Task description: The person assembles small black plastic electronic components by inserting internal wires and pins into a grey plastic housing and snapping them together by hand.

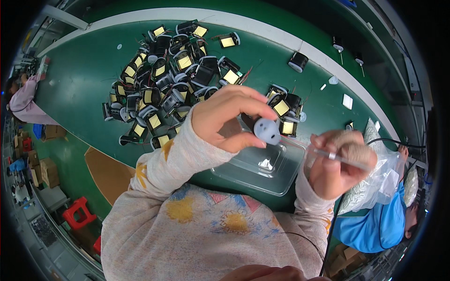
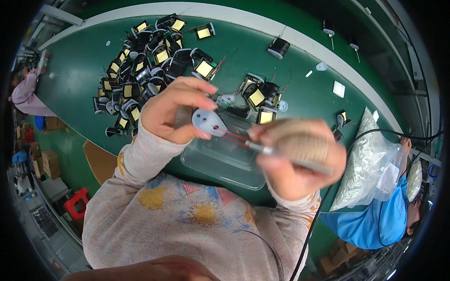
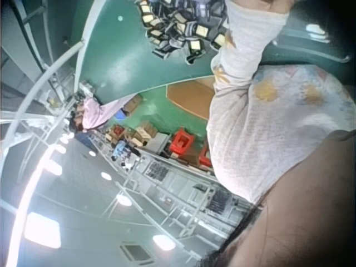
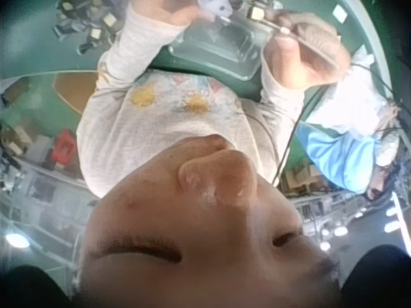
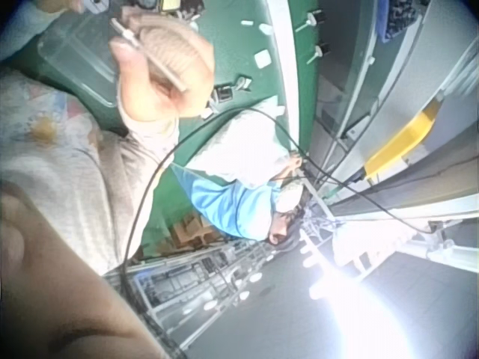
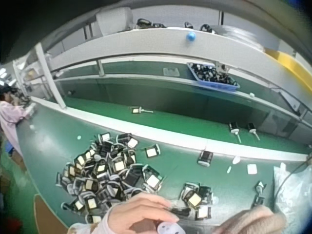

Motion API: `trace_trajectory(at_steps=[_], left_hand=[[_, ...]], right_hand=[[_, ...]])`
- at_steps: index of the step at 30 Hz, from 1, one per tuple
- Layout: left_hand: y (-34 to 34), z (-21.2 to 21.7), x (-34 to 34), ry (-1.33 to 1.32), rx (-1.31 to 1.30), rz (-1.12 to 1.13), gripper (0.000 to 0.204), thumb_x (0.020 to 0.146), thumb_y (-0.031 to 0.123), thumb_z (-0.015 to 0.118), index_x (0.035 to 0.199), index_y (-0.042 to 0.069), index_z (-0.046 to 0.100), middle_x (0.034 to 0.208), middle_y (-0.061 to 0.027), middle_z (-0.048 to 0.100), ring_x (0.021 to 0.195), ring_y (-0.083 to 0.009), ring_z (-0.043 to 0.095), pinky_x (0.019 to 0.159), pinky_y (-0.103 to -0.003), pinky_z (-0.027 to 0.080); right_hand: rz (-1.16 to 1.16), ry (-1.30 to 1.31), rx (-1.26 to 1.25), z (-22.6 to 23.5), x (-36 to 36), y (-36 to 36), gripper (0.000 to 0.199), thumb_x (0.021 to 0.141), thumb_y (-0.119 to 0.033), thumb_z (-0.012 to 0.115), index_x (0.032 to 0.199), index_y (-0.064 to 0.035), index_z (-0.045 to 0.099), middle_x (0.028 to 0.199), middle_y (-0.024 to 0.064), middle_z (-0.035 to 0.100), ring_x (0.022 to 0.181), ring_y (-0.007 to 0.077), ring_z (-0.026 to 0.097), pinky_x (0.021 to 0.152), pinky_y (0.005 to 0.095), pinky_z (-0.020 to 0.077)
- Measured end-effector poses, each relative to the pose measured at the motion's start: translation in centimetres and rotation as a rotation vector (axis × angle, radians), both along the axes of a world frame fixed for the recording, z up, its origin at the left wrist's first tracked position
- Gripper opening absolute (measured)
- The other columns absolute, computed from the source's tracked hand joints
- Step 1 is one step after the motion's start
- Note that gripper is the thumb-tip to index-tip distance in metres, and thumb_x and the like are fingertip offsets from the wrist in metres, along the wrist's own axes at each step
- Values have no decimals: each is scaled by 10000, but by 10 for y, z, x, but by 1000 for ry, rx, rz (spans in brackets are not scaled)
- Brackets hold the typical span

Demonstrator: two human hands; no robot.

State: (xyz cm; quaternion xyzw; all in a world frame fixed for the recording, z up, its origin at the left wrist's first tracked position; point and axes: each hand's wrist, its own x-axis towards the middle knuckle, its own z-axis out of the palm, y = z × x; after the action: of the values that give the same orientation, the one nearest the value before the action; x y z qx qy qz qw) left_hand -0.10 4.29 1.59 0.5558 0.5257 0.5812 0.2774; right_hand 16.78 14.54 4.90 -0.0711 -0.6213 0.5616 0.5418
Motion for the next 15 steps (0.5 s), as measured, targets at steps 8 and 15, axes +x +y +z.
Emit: trace_trajectory(at_steps=[8, 15], left_hand=[[2, -9, 12, -132, 158, -103, 407, 733, -19, 705, 1060, 66, 477, 1003, -192, 653, 1020, -333, 613, 912, -440, 436], [-1, -11, 10, 164, 149, -73, 418, 737, 58, 737, 1067, 103, 484, 996, -139, 672, 966, -267, 648, 878, -383, 396]], right_hand=[[-74, -252, 372, 11, 17, -5, 171, 637, 12, 759, 730, 38, 618, 739, 148, 649, 676, 265, 677, 574, 325, 564], [-99, -197, -100, 3, 8, -9, 194, 646, 57, 748, 792, 39, 623, 761, 178, 658, 700, 230, 670, 619, 290, 535]])
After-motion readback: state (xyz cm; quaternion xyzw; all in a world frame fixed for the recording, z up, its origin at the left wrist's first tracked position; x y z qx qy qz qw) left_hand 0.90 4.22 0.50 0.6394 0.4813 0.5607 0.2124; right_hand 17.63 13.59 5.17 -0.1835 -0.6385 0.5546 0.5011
